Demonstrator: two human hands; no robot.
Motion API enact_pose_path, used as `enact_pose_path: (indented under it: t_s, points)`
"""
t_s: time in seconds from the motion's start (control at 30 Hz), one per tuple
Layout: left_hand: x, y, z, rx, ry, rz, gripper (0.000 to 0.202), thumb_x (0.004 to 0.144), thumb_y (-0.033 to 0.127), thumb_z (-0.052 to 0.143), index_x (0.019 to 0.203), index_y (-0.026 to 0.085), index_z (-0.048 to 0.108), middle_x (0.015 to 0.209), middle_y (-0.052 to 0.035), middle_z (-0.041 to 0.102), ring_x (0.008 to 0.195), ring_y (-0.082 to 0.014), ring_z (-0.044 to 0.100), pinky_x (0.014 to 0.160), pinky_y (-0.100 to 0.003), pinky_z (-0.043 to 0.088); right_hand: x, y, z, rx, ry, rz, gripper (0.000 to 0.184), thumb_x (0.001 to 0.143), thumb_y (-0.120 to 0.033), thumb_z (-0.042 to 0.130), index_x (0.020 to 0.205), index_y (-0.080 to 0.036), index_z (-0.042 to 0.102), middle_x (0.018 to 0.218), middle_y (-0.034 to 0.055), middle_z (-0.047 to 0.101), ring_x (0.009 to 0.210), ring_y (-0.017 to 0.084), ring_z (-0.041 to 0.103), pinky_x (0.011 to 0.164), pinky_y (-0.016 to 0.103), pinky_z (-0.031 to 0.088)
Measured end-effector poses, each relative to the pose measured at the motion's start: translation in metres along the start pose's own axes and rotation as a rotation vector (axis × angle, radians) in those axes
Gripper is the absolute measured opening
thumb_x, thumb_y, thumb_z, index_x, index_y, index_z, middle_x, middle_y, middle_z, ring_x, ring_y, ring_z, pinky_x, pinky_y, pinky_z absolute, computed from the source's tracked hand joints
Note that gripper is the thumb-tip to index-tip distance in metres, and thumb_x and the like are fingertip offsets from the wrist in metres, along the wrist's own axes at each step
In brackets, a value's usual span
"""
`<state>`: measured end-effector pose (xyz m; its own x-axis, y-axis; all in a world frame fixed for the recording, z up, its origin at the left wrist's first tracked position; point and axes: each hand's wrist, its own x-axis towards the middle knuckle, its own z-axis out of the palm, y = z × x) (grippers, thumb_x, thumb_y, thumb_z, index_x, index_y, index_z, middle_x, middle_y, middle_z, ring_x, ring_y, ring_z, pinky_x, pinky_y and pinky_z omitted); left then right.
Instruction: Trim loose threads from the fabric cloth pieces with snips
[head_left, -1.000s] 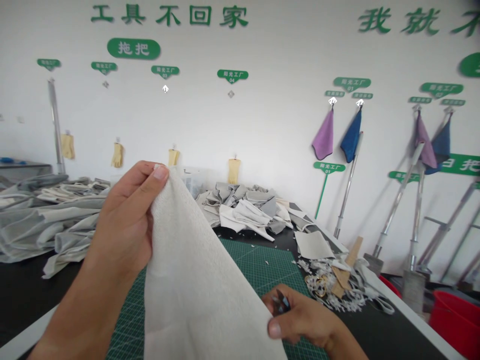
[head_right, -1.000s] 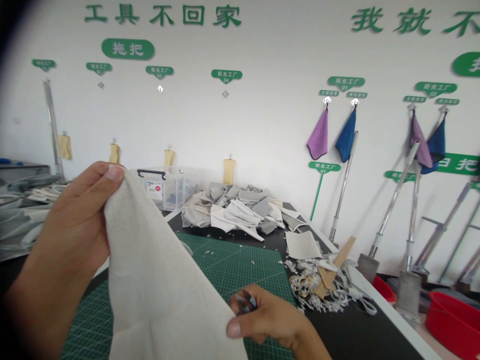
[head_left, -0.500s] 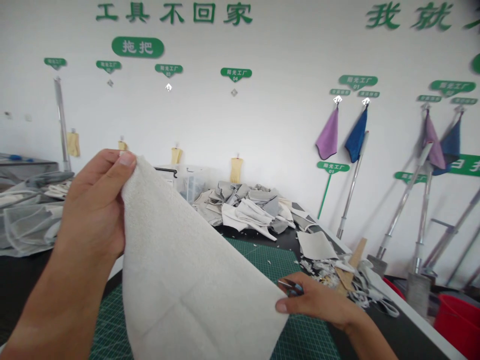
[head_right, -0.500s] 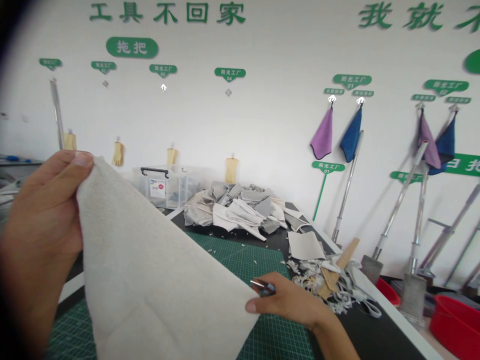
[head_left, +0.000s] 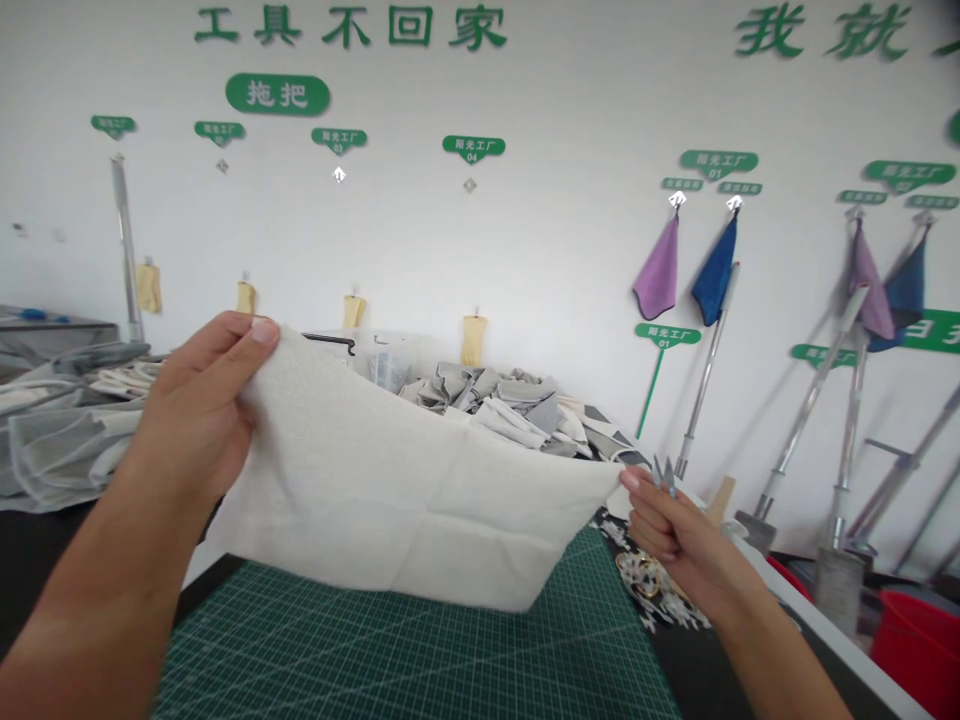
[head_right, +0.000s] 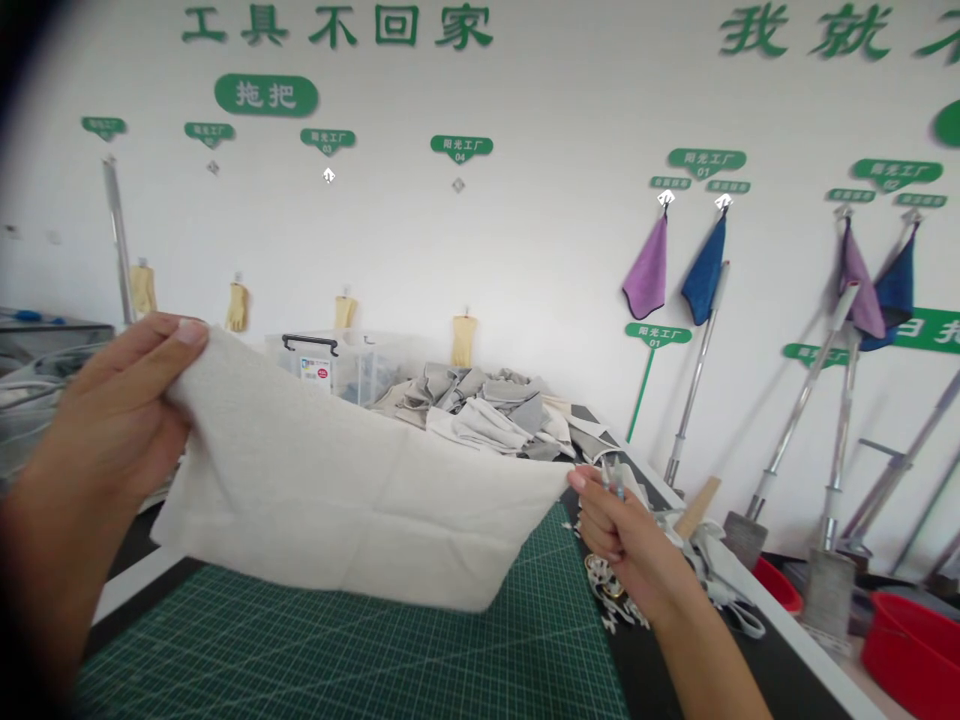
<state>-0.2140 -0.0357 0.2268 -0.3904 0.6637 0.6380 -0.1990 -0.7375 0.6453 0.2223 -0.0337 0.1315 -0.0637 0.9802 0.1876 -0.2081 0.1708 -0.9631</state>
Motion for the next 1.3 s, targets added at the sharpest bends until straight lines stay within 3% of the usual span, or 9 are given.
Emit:
enact_pose_path:
  t_s: [0.1, 0.23, 0.37, 0.53, 0.73, 0.93, 1.07, 1.17, 1.3]
  points:
    - [0.004, -0.006, -0.005, 0.074, -0.03, -0.015, 0.012, 0.083, 0.026, 0.074, 0.084, 0.018, 0.065, 0.078, 0.0006, 0.056, 0.07, -0.0096, 0.049, 0.059, -0.015, 0.043, 0.003, -0.006, 0.003, 0.03, -0.052, -0.003, 0.051, 0.09, -0.044, 0.069, 0.065, -0.021, 0.031, 0.053, -0.0113, 0.016, 0.044, 0.004, 0.011, 0.04, 0.021, 0.012]
    - [0.005, -0.012, -0.009, 0.158, -0.058, -0.021, 0.016, 0.084, 0.031, 0.074, 0.086, 0.018, 0.065, 0.078, 0.0004, 0.053, 0.069, -0.0089, 0.048, 0.057, -0.013, 0.042, 0.006, -0.009, 0.007, -0.064, 0.047, -0.071, 0.032, 0.086, -0.041, 0.075, 0.082, -0.018, 0.053, 0.05, -0.013, 0.017, 0.043, 0.004, 0.012, 0.04, 0.021, 0.01]
    - [0.005, -0.013, -0.013, 0.211, -0.069, -0.006, 0.016, 0.085, 0.032, 0.073, 0.088, 0.019, 0.065, 0.081, 0.0004, 0.054, 0.071, -0.0085, 0.049, 0.058, -0.013, 0.041, 0.007, -0.011, 0.009, -0.123, 0.191, -0.188, 0.034, 0.083, -0.04, 0.079, 0.1, -0.014, 0.064, 0.049, -0.0133, 0.018, 0.043, 0.003, 0.013, 0.04, 0.021, 0.01]
    - [0.008, -0.017, -0.023, 0.318, -0.092, -0.005, 0.016, 0.087, 0.035, 0.07, 0.091, 0.02, 0.067, 0.086, 0.001, 0.058, 0.076, -0.0091, 0.052, 0.065, -0.015, 0.041, 0.005, -0.017, 0.006, -0.115, 0.351, -0.366, 0.036, 0.079, -0.036, 0.082, 0.103, -0.015, 0.066, 0.052, -0.0121, 0.021, 0.045, 0.003, 0.015, 0.042, 0.02, 0.01]
    - [0.01, -0.026, -0.033, 0.577, -0.239, -0.073, 0.024, 0.089, 0.043, 0.066, 0.103, 0.024, 0.072, 0.092, 0.0011, 0.067, 0.086, -0.0141, 0.057, 0.076, -0.021, 0.042, -0.001, -0.027, 0.009, -0.167, 0.482, -0.512, 0.036, 0.076, -0.037, 0.084, 0.101, -0.016, 0.069, 0.053, -0.01, 0.027, 0.046, 0.004, 0.017, 0.042, 0.021, 0.011]
    - [0.012, -0.045, -0.042, 0.724, -0.372, -0.194, 0.04, 0.088, 0.053, 0.062, 0.119, 0.027, 0.068, 0.107, 0.0009, 0.072, 0.098, -0.0194, 0.061, 0.085, -0.027, 0.045, -0.017, -0.035, 0.024, -0.37, 0.573, -0.614, 0.034, 0.075, -0.042, 0.083, 0.094, -0.016, 0.072, 0.051, -0.0081, 0.031, 0.046, 0.006, 0.022, 0.043, 0.022, 0.015]
    - [0.011, -0.056, -0.043, 0.756, -0.356, -0.254, 0.05, 0.083, 0.055, 0.066, 0.121, 0.023, 0.068, 0.116, -0.0026, 0.072, 0.107, -0.0247, 0.061, 0.096, -0.034, 0.046, -0.032, -0.039, 0.041, -0.553, 0.601, -0.691, 0.028, 0.077, -0.041, 0.081, 0.088, -0.016, 0.074, 0.049, -0.0077, 0.03, 0.045, 0.007, 0.024, 0.043, 0.023, 0.017]
    - [0.009, -0.06, -0.042, 0.766, -0.344, -0.297, 0.052, 0.08, 0.054, 0.067, 0.12, 0.02, 0.069, 0.118, -0.0051, 0.072, 0.112, -0.0277, 0.062, 0.105, -0.04, 0.043, -0.041, -0.037, 0.054, -0.638, 0.587, -0.797, 0.018, 0.082, -0.036, 0.076, 0.088, -0.02, 0.077, 0.051, -0.0044, 0.041, 0.048, 0.009, 0.037, 0.046, 0.023, 0.028]
    - [0.008, -0.066, -0.044, 0.781, -0.379, -0.322, 0.049, 0.085, 0.055, 0.063, 0.124, 0.025, 0.067, 0.121, -0.0029, 0.072, 0.116, -0.0268, 0.062, 0.109, -0.04, 0.041, -0.051, -0.03, 0.07, -0.708, 0.557, -0.919, 0.01, 0.087, -0.029, 0.07, 0.089, -0.023, 0.079, 0.075, 0.0021, 0.067, 0.064, 0.014, 0.058, 0.054, 0.024, 0.04]
